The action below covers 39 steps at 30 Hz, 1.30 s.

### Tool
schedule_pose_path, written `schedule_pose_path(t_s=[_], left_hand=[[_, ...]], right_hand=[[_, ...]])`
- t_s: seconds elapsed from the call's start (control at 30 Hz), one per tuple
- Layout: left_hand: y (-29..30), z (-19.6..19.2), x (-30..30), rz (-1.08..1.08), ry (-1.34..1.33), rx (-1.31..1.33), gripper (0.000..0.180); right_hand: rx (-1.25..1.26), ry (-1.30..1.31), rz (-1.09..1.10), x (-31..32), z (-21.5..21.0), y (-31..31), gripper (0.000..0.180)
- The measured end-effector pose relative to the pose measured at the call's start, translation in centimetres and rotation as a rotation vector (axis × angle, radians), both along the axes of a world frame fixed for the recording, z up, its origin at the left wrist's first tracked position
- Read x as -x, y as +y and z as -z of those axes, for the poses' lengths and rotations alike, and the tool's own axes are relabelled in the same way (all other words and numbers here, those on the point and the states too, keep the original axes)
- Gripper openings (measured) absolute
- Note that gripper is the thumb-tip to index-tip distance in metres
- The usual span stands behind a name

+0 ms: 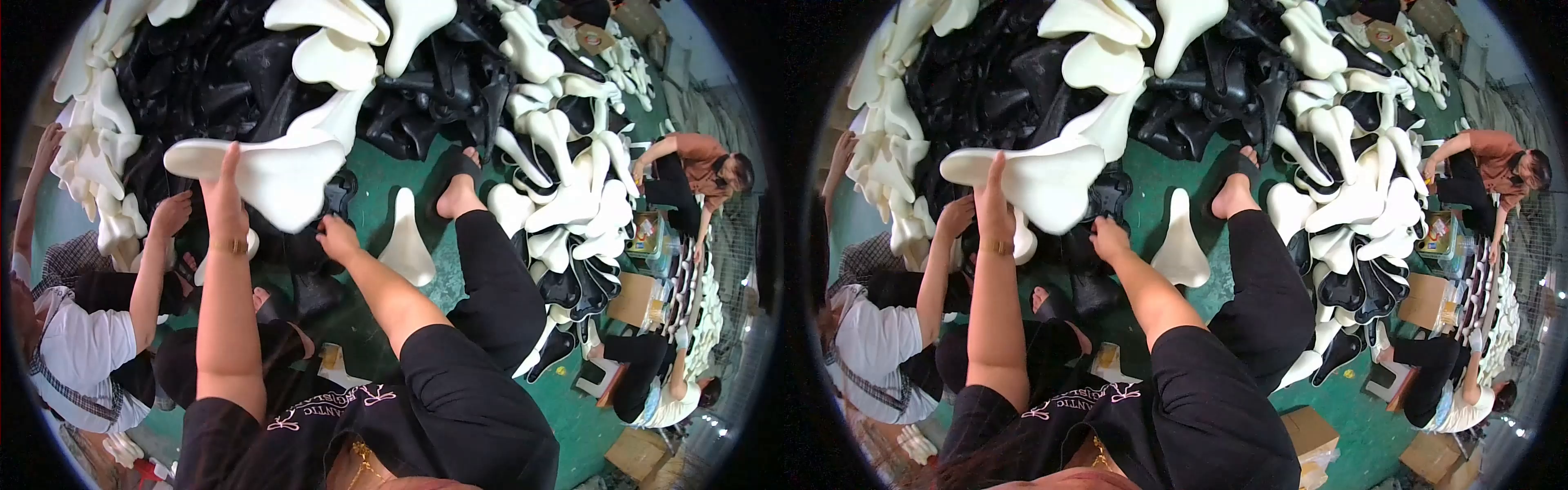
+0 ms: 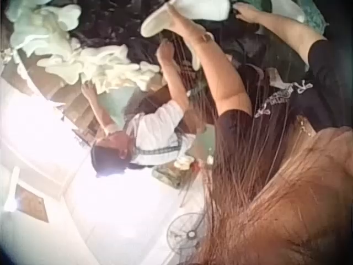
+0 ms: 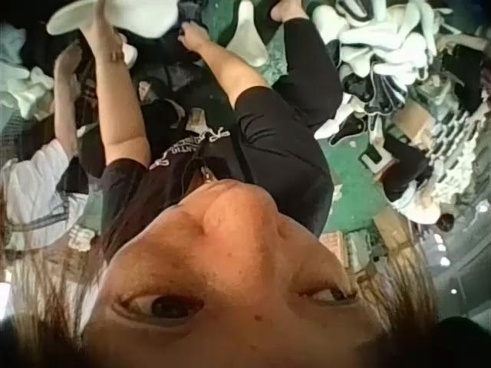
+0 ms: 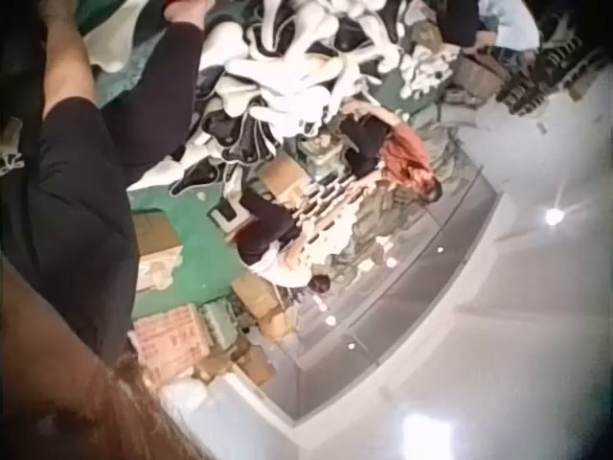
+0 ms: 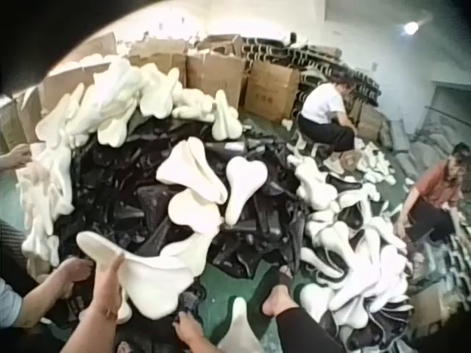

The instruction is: Assembling and inspecting bicycle seat covers and bases on a factory floor.

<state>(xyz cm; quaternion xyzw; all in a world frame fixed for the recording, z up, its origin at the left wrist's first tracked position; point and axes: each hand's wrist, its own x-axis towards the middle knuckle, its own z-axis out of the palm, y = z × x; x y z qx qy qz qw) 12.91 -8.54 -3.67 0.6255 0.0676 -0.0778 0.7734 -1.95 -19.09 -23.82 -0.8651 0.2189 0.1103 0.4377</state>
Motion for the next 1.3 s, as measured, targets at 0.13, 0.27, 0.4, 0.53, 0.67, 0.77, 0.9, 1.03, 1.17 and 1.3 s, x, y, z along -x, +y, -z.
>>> schedule_pose_path(t_s=[0.13,0.27,0.4,0.53,0.67,0.77,0.9,1.03,1.17,1.3], left_hand=[[5.4,-1.5,4.5,0.125,0.229,0.459,0.057],[6.6,-4.2,9.2,0.219,0.291,0.606,0.058],[6.6,-5.0,11.6,0.227,0.474,0.328,0.054],[6.0,-1.4,11.8,0.346,0.307,0.342,0.052],[4.8,-1.9,13.2,0.365,0.340,0.315,0.055],[5.2,-3.1,13.8,0.410,0.491,0.426,0.064],[5.0,-4.1,14.1,0.434,0.509,0.561,0.060],[5.2,-3.9,14.1,0.412,0.469,0.621,0.059],[5.1,-4.5,14.3,0.421,0.498,0.617,0.058],[5.1,-4.8,14.6,0.450,0.478,0.633,0.059]], right_hand=[[0.116,0.116,-0.302,1.6,-3.0,0.4,0.037],[0.082,0.100,-0.139,5.1,-5.5,-8.7,0.035],[0.183,-0.288,0.196,9.9,-13.7,-15.0,0.026],[-0.086,-0.610,0.366,12.8,-21.1,-14.3,0.030],[-0.200,-0.862,0.397,13.6,-26.0,-6.9,0.027],[-0.090,-0.817,0.237,14.3,-26.9,-3.1,0.021],[0.168,-0.906,0.137,13.8,-26.4,-0.9,0.017],[0.173,-0.931,0.124,12.9,-26.3,-0.5,0.017],[0.161,-0.935,0.144,12.5,-26.5,-0.3,0.017],[0.126,-0.842,0.178,12.8,-26.4,-0.4,0.018]])
